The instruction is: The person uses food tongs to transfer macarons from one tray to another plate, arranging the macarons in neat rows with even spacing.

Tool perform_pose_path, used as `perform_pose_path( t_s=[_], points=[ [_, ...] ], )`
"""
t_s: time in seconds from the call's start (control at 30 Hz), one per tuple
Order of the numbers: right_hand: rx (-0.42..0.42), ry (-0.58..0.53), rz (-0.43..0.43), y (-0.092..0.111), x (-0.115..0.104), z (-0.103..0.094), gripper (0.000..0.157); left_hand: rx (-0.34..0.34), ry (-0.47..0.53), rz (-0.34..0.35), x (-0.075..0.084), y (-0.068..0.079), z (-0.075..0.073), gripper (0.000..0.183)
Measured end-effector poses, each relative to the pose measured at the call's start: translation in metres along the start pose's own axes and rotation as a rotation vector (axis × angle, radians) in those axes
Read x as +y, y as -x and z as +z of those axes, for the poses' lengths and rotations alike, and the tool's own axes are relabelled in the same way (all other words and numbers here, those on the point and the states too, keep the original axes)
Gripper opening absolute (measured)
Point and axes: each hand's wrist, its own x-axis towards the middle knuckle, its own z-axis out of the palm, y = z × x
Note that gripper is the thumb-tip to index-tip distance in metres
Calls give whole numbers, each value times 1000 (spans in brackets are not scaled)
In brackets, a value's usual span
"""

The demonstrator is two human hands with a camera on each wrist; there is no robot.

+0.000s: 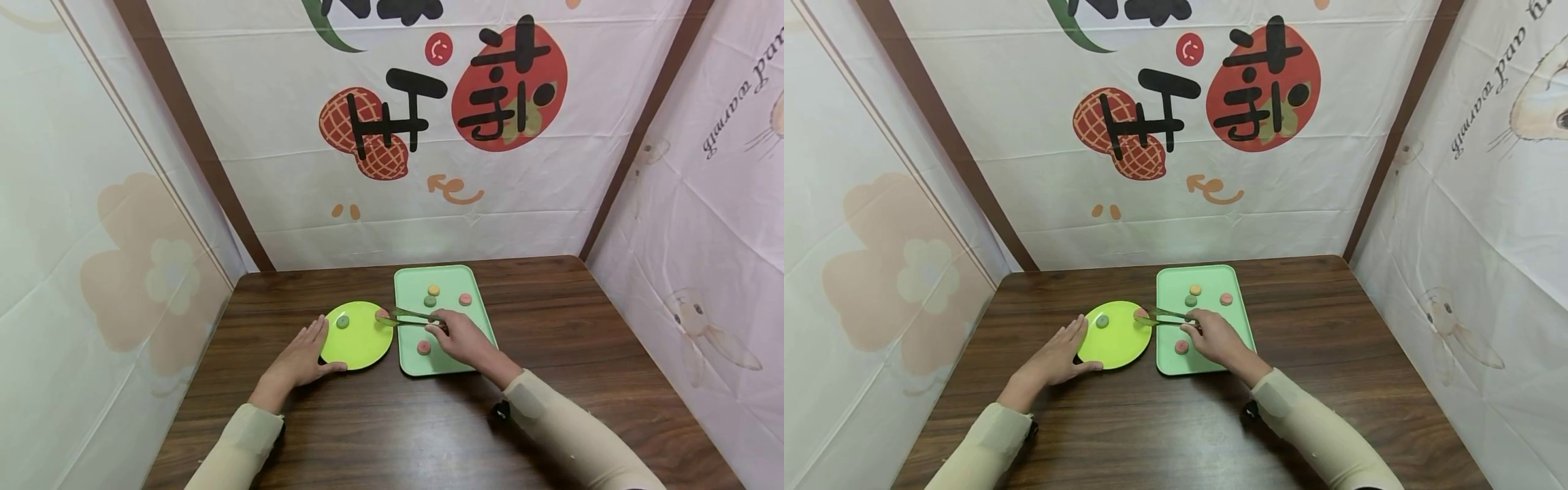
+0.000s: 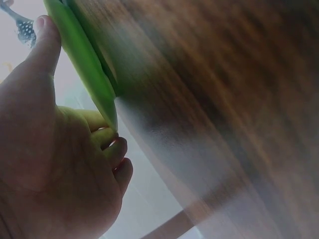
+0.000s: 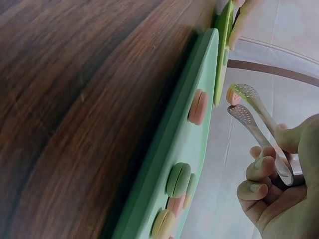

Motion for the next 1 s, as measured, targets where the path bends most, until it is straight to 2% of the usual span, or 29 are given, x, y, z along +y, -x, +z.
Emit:
perform_pose_path(
  t_s=[0.43,1.0],
  points=[
    [11,12,-36,-8,-3,8,15,-6,5,-5,1,1,-2,119],
    [-55,-9,9,-18,-10,15,21,-6,0,-7,0,0,0,120]
  ],
)
